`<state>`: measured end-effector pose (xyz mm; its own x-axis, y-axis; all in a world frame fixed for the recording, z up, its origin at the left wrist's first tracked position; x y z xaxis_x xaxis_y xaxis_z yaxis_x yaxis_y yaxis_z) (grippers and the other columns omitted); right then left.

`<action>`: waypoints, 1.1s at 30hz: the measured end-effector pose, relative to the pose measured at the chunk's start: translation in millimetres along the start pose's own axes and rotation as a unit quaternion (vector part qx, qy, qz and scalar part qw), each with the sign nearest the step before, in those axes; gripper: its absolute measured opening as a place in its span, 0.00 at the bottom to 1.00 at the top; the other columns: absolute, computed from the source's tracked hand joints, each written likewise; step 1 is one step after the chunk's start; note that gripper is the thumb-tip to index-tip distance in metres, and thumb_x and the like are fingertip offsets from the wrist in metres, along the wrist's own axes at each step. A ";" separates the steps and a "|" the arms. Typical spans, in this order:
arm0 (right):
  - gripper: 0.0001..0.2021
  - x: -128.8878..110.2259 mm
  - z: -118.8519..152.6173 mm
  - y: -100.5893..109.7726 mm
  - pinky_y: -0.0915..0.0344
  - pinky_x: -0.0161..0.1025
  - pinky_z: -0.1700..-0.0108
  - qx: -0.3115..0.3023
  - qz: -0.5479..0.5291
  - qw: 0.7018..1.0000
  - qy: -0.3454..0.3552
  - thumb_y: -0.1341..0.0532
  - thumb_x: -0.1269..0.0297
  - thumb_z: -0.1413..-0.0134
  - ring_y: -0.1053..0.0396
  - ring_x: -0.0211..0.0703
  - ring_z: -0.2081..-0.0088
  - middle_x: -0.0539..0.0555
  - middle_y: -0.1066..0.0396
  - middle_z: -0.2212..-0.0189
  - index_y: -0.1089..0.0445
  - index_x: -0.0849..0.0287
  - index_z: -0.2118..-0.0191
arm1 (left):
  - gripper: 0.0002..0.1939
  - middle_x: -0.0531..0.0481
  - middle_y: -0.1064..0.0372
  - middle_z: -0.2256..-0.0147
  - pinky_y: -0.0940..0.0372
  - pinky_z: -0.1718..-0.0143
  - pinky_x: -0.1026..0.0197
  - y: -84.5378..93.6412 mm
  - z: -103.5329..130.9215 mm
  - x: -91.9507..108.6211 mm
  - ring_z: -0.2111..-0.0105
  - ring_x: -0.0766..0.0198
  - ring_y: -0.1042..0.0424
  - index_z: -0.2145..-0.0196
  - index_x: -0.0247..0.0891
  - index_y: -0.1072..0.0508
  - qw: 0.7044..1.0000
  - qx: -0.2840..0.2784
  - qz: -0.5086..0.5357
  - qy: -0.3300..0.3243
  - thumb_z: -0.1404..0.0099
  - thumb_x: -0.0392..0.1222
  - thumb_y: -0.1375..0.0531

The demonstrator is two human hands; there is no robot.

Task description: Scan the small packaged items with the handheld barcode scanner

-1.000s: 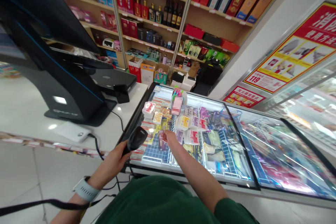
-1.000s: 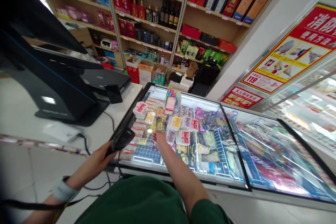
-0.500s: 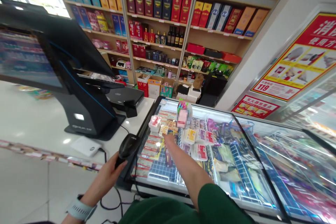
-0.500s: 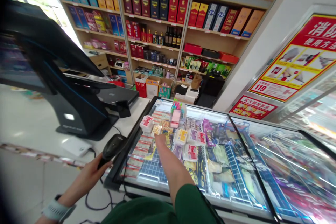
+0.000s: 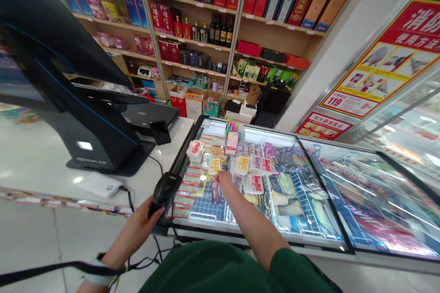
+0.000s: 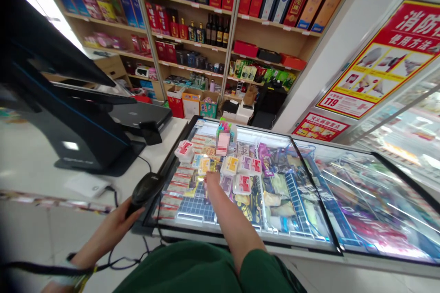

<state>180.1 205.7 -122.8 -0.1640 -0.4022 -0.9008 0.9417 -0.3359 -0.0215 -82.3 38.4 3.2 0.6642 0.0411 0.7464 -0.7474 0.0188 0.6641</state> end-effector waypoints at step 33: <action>0.12 31.9 90.2 142.5 0.32 0.32 0.76 0.088 -0.086 0.992 0.013 0.33 0.62 0.58 0.30 0.37 0.79 0.48 0.30 0.80 0.33 0.62 0.68 | 0.24 0.36 0.31 0.50 0.38 0.48 0.50 -95.3 -34.9 92.9 0.50 0.51 0.30 0.46 0.32 0.38 0.945 -0.268 -0.082 -0.169 0.38 0.45 0.47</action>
<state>282.5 68.2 -115.5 -0.3075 -0.3042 -0.9016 0.8342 -0.5420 -0.1016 50.1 75.2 7.7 0.6710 -0.3263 0.6659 -0.4729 0.5033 0.7232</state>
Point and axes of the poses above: each hand's wrist, its own z-axis away from the middle knuckle, its own y-axis out of the back of the hand, x = y × z, the point moved 2 cm from there along -z, towards the middle knuckle
